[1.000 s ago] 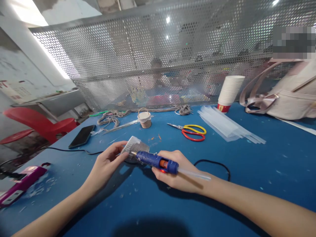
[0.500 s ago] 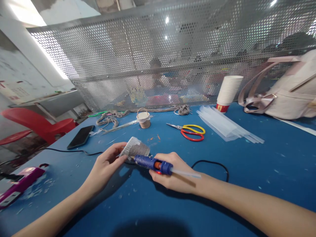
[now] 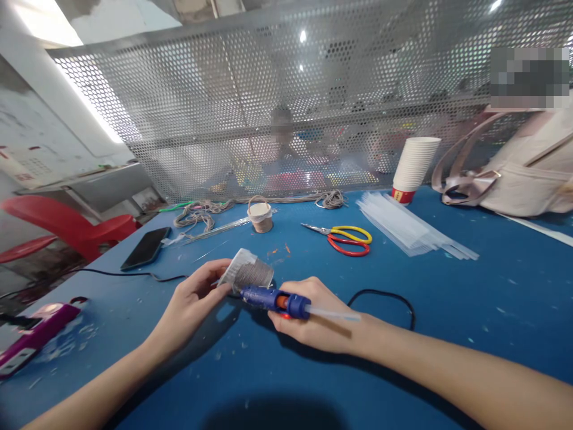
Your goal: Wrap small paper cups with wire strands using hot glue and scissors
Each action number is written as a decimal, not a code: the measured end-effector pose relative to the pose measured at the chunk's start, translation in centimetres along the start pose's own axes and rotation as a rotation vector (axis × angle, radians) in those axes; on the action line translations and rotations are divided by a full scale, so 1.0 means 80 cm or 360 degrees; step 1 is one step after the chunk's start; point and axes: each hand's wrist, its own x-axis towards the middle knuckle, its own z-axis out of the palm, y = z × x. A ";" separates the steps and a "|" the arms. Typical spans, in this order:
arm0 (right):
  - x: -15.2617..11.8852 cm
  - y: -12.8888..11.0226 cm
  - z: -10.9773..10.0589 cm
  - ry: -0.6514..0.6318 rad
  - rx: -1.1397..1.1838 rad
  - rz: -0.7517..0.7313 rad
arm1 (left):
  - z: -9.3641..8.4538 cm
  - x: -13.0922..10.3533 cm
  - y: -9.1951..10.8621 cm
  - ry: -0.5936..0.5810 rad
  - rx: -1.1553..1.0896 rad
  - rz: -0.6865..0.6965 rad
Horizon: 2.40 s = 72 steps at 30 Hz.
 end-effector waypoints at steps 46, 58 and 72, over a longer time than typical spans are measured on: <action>-0.010 0.026 0.012 0.0086 -0.0710 -0.0459 | 0.002 -0.002 -0.010 0.0017 0.0145 0.0103; -0.010 0.027 0.013 0.0111 -0.0704 -0.0464 | 0.002 -0.002 -0.013 0.0058 0.0174 0.0134; -0.011 0.023 0.010 0.0124 -0.0666 -0.0496 | 0.001 0.000 -0.005 0.0064 0.0035 0.0054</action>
